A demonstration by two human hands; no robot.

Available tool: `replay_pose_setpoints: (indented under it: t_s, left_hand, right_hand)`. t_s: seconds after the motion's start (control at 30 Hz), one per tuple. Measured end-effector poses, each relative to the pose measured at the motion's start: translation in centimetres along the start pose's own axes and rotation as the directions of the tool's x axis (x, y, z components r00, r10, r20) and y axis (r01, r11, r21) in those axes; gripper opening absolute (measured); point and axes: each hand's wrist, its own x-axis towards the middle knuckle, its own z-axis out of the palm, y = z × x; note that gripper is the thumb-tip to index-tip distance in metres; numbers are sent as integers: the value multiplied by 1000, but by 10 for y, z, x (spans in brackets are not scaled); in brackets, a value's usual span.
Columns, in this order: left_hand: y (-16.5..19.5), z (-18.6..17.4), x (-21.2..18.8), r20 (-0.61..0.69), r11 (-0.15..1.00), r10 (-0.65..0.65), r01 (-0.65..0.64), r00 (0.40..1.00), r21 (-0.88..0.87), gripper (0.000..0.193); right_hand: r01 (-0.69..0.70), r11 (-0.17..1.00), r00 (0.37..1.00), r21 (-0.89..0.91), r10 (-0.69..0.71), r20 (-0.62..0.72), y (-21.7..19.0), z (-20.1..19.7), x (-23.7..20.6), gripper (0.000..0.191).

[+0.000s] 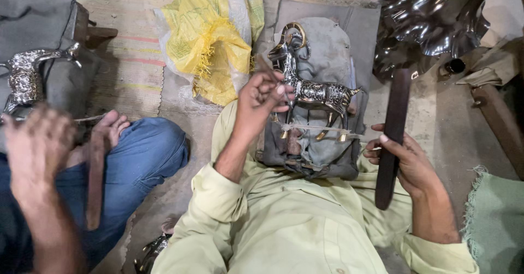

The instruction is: The person uses a hammer and chisel to shape and refine a small metal animal figurine. They repeatedly reposition the figurine on a padded block and strike it with the hammer to adjust its form.

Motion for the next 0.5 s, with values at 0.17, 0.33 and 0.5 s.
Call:
replay_pose_setpoints:
  t_s: [0.17, 0.33, 0.5]
  left_hand:
    - [-10, 33, 17, 119, 984, 179, -177, 977, -27, 36]
    - [-14, 55, 26, 255, 948, 276, -306, 927, 85, 34]
    - [-9, 59, 20, 320, 760, 459, -553, 829, 341, 34]
  right_hand:
    - [4, 1000, 984, 26, -8, 178, -17, -8, -7, 39]
    - [21, 987, 986, -160, 5, 165, -39, -14, -14, 43]
    - [248, 785, 969, -568, -201, 145, -68, -14, -16, 51]
